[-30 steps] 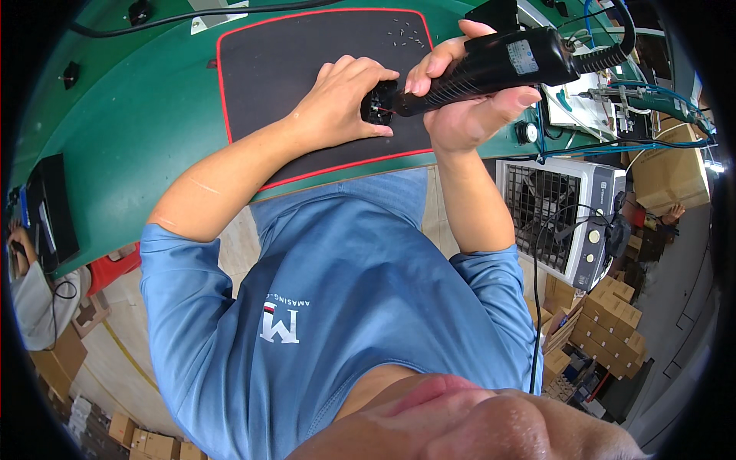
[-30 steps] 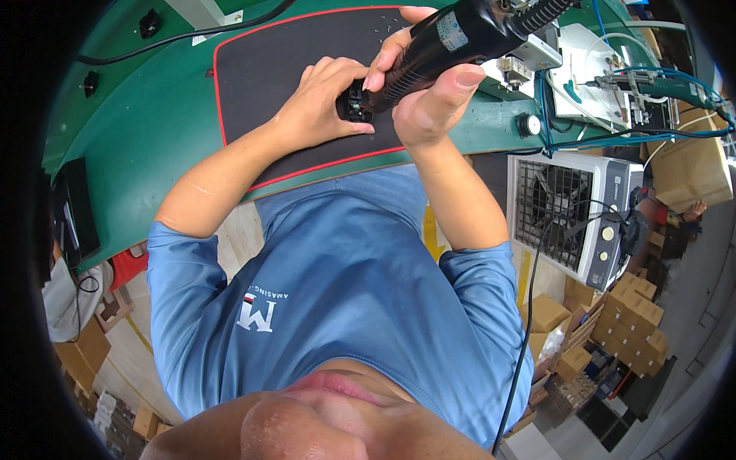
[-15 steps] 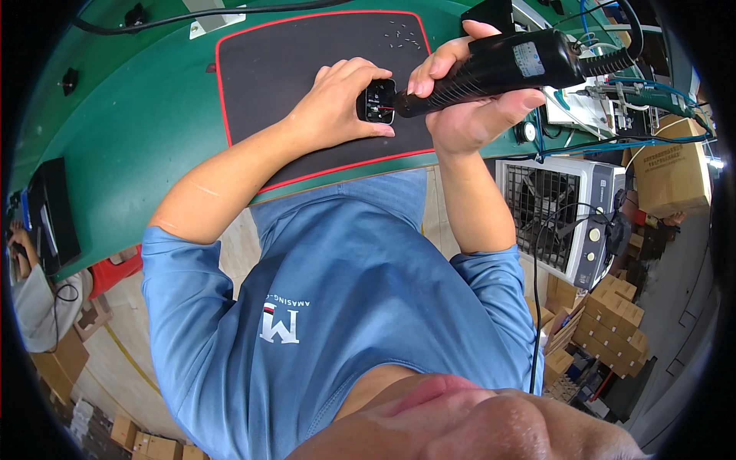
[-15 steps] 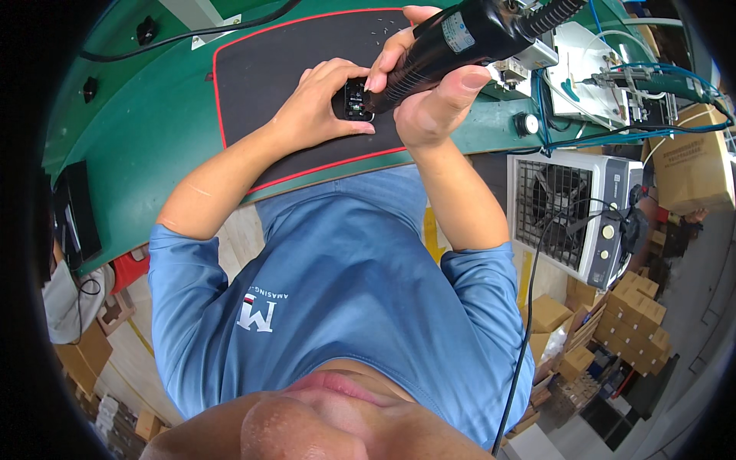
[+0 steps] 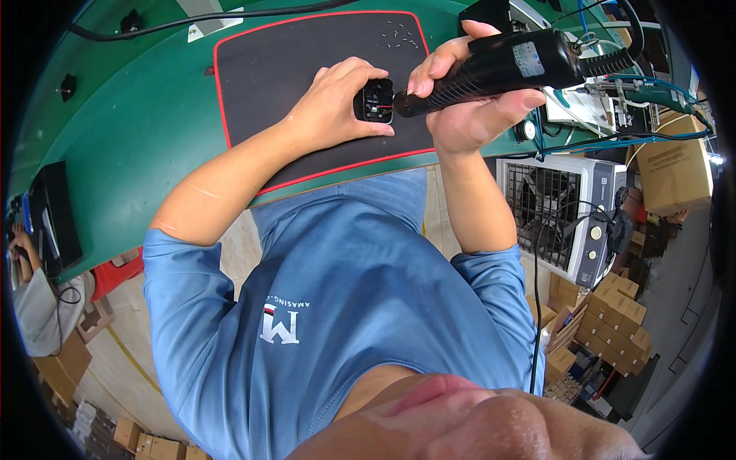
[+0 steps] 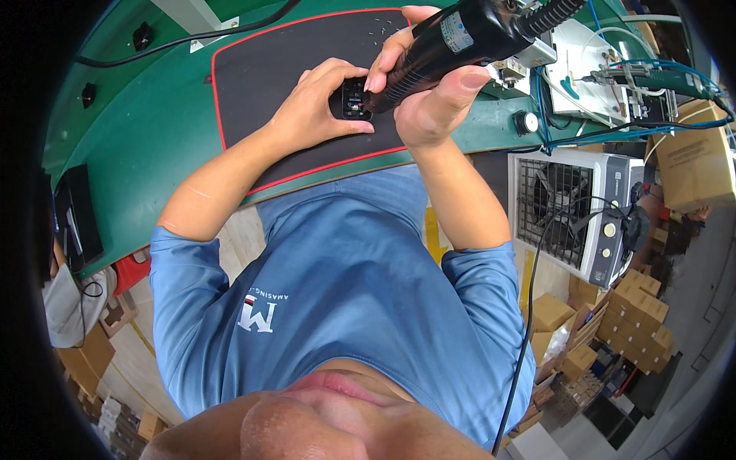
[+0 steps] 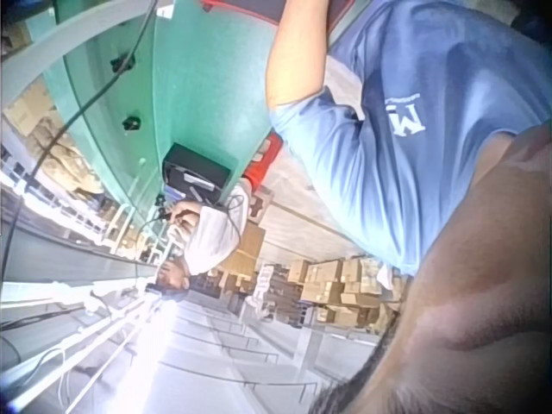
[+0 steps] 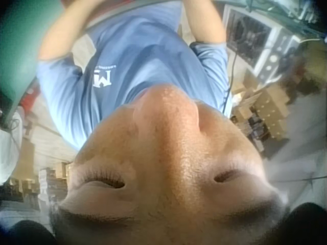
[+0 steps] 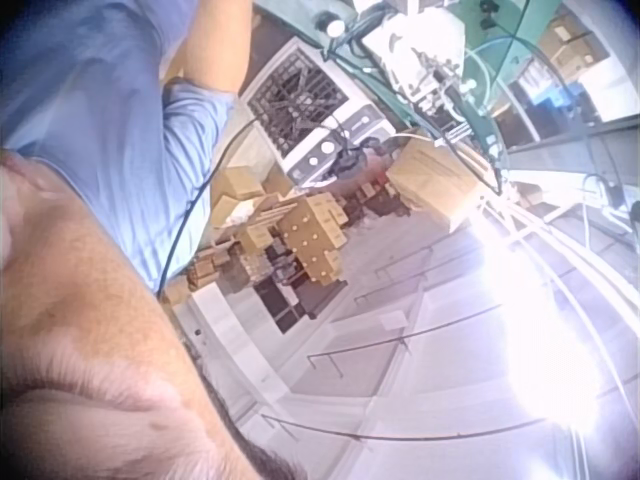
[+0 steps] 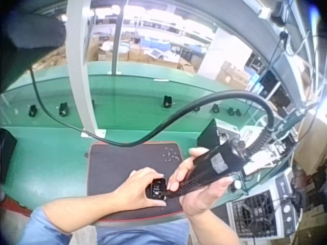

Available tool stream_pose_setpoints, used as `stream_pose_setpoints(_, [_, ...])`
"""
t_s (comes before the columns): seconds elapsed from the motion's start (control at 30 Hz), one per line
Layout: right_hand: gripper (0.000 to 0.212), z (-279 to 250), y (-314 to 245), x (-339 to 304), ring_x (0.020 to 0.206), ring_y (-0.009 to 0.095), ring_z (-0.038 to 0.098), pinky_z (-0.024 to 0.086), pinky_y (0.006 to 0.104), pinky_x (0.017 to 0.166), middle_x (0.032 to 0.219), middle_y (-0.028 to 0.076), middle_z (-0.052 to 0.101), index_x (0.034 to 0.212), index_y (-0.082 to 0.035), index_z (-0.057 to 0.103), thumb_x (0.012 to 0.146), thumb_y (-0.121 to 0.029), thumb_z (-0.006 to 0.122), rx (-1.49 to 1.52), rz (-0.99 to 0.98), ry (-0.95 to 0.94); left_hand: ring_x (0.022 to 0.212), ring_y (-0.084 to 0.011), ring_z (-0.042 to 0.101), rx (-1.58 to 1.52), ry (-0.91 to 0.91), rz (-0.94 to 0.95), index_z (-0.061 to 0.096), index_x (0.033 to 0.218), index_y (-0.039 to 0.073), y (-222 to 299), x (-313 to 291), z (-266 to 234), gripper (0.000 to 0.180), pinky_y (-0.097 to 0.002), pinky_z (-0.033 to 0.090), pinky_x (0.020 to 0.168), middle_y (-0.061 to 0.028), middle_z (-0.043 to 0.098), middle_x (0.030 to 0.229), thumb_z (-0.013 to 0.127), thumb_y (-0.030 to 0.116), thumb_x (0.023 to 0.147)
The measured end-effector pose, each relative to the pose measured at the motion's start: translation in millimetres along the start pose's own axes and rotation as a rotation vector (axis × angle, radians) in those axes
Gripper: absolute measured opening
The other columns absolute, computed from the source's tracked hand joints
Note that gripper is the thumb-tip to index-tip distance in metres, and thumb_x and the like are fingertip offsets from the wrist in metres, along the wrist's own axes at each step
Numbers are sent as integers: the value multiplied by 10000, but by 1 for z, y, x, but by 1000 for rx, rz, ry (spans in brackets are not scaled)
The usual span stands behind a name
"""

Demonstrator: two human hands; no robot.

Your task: The person is assembling plastic electronic housings, likely key fobs, by placing circuit boards inside and using an electric screwdriver to secure screws.

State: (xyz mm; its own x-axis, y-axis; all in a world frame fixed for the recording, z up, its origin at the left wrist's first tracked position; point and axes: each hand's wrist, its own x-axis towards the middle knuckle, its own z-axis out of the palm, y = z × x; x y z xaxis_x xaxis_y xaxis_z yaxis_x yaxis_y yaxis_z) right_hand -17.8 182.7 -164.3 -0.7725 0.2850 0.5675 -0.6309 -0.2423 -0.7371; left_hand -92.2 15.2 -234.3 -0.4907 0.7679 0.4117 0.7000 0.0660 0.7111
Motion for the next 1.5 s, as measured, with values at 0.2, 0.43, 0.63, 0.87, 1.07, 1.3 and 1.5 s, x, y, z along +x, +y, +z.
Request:
stream_pose_setpoints(0.2, [1070,-4,3,1,567,190,592,530,350,536,768,103,593,1288,-28,513,786,-946,292,5,-10,1,1020,-274,621,31,2,-29,617,1246,76,1,3,-2,750,-390,465,915,-78,620,1071,934,369,633])
stream_pose_setpoints(0.43, [1019,9,0,-2,542,175,569,513,337,518,737,89,584,1182,-62,531,763,-958,287,-116,69,59,941,-264,627,62,22,-4,648,1209,73,-1,4,-1,712,-383,483,868,-71,624,1005,935,377,633])
stream_pose_setpoints(0.63, [1022,3,6,0,534,167,559,509,331,515,737,85,580,1195,-43,528,784,-945,279,-70,78,105,937,-271,623,38,22,-40,658,1212,87,2,3,-3,695,-385,490,873,-67,631,1011,938,349,632])
stream_pose_setpoints(0.87, [1065,8,2,-8,529,161,551,503,330,510,736,86,564,1231,-13,531,787,-945,274,-123,32,105,934,-263,622,76,14,-5,666,1215,101,4,3,-4,682,-381,503,866,-62,637,1023,938,335,635])
stream_pose_setpoints(1.07, [1041,12,-1,-9,520,167,537,488,339,505,736,85,566,1197,-58,553,771,-960,258,-164,52,125,931,-264,620,73,17,-7,669,1214,106,1,2,-4,694,-378,493,867,-64,636,1019,939,356,627])
stream_pose_setpoints(1.3, [1041,6,-1,-9,526,173,543,492,339,517,735,80,559,1196,-59,551,761,-966,281,-127,50,104,981,-274,629,80,-11,18,652,1196,48,1,9,-2,755,-384,459,879,-86,631,1022,923,455,621])
stream_pose_setpoints(1.5, [1008,-2,-32,9,537,181,562,502,334,527,744,76,562,1257,-23,535,840,-909,300,-181,-14,124,1082,-279,599,63,-35,-21,603,1263,89,0,3,-3,782,-411,403,945,-77,605,1122,938,371,616])
